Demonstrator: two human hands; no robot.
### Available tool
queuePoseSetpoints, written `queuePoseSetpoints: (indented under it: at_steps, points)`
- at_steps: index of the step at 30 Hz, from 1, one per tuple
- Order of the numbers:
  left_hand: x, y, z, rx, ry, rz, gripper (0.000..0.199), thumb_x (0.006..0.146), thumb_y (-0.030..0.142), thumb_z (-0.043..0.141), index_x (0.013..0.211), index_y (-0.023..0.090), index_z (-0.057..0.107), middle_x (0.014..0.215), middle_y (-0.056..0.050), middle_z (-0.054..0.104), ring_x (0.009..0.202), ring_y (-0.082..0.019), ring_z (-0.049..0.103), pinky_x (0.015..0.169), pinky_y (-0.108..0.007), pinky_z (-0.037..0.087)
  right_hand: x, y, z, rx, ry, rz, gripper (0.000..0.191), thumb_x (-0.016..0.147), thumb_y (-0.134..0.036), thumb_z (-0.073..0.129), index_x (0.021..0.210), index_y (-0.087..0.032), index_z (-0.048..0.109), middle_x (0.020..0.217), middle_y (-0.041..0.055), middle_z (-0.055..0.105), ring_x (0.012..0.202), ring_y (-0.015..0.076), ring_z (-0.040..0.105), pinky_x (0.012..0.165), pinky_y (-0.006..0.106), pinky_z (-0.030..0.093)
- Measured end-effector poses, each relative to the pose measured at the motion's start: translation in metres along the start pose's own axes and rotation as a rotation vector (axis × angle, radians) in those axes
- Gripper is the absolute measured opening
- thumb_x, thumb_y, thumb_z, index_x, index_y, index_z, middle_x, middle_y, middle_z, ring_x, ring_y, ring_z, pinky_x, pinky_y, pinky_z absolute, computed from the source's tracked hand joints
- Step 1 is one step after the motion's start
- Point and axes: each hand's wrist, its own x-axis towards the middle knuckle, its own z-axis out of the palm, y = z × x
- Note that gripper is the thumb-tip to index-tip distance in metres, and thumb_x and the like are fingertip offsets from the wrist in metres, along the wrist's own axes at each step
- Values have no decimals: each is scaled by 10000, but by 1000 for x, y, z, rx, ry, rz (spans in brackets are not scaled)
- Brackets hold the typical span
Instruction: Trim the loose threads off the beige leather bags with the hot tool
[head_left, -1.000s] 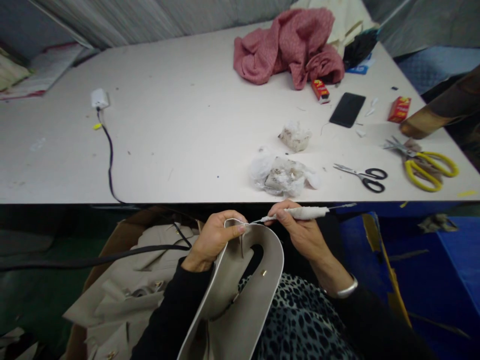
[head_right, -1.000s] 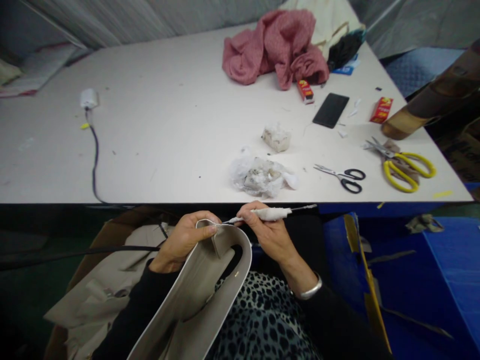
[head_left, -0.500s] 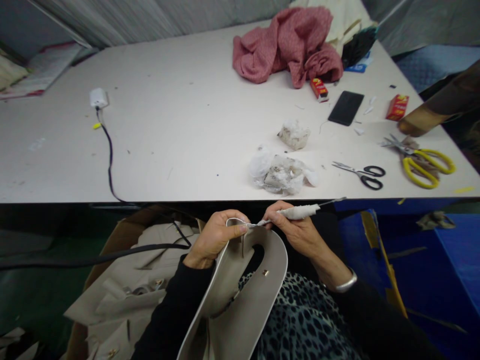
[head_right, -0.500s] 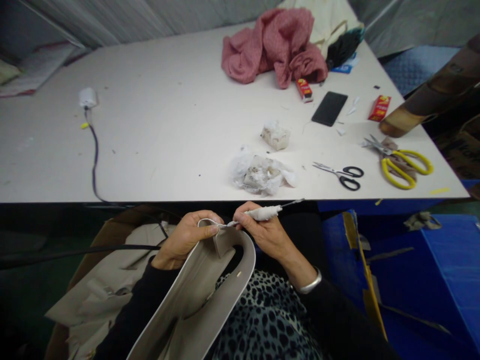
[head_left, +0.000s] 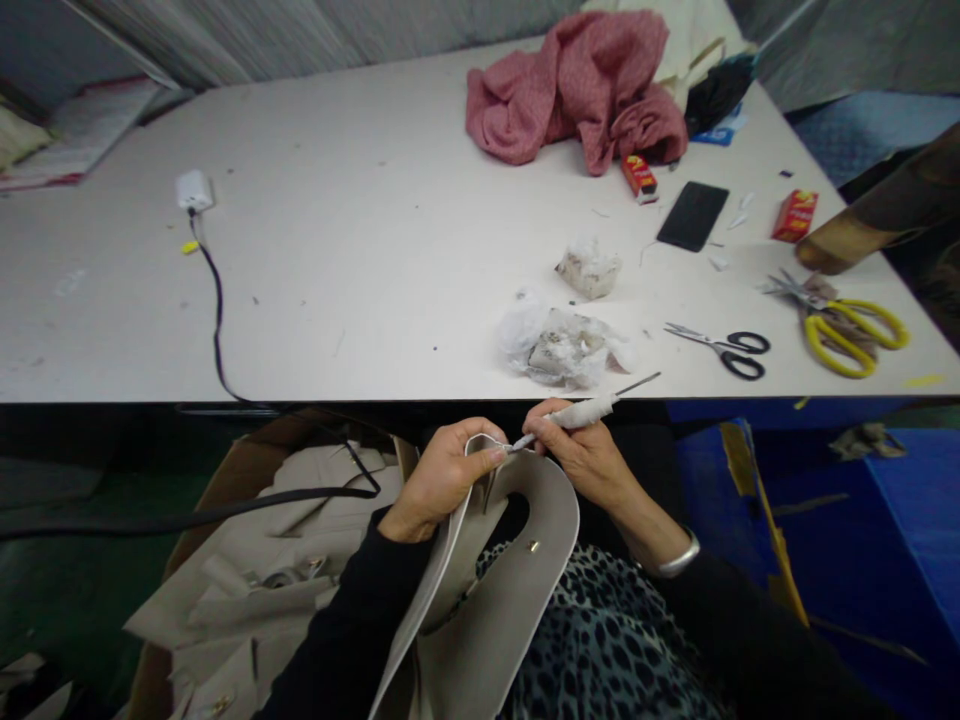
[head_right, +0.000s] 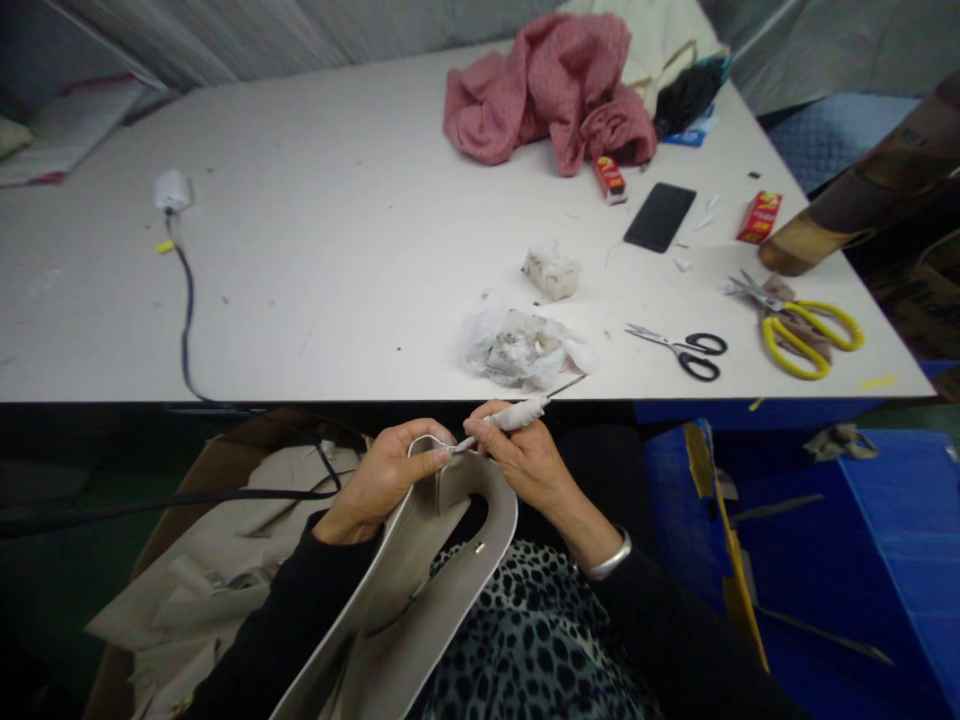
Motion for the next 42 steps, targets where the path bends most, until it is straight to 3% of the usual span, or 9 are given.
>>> queuePoseSetpoints:
  at_steps: [8, 22, 26, 28, 31, 34, 38, 42]
  points:
    - [0, 1, 2, 199, 36, 115, 189, 821, 347, 735, 848, 164, 696, 781, -16, 664, 743, -172, 578, 733, -275, 447, -7, 6, 15, 45, 174, 26, 359, 988, -534, 610, 861, -203, 668, 634, -13, 621, 634, 151, 623, 640, 264, 503]
    - [-10, 5, 6, 388, 7, 210, 99, 832, 274, 657, 856, 180, 673, 789, -7, 669, 763, -184, 590, 743, -283, 434, -11, -7, 21, -33, 191, -16, 378, 1008, -543, 576, 843, -209, 638, 599, -28, 604, 556, 138, 623, 572, 248, 497]
    - [-14, 3, 8, 391, -1, 212, 94, 850, 269, 633, 840, 181, 665, 796, -13, 664, 766, -184, 588, 741, -287, 437, -17, -8, 13, 63, 350, -89, 353, 1018, -548, 562, 914, -218, 630, 625, -25, 634, 586, 151, 654, 575, 259, 517]
    - [-17, 3, 9, 406, 11, 222, 95, 858, 268, 623, 842, 181, 659, 791, -12, 656, 761, -182, 582, 736, -289, 433, -23, -12, 6, 50, 396, -151, 318, 1036, -529, 540, 1072, -234, 655, 722, -5, 706, 654, 160, 691, 616, 273, 536]
    - [-24, 6, 9, 430, 53, 256, 87, 867, 261, 614, 854, 182, 648, 775, -2, 643, 739, -175, 570, 727, -290, 432, -32, -18, 2, 23, 242, -119, 327, 1049, -486, 531, 1258, -269, 657, 923, 33, 784, 828, 183, 752, 756, 312, 577]
    - [-36, 14, 11, 459, 122, 314, 72, 878, 242, 609, 867, 186, 653, 783, 1, 652, 738, -174, 578, 730, -292, 437, -39, -23, 9, 29, 22, -23, 260, 985, -445, 648, 1156, -257, 701, 998, 36, 781, 926, 198, 742, 830, 322, 564]
    - [-58, 27, 17, 535, 229, 420, 69, 896, 203, 596, 871, 194, 660, 826, -11, 685, 772, -183, 607, 746, -294, 446, -45, -32, 25, -28, -80, 70, 297, 790, -389, 859, 973, -232, 686, 785, -40, 683, 711, 138, 617, 659, 248, 478]
    - [-75, 32, 22, 622, 329, 518, 83, 921, 182, 582, 867, 203, 642, 850, -18, 691, 792, -184, 615, 774, -294, 461, -52, -45, 34, -50, -128, 33, 250, 795, -365, 850, 878, -217, 666, 681, -70, 586, 651, 109, 512, 612, 228, 402]
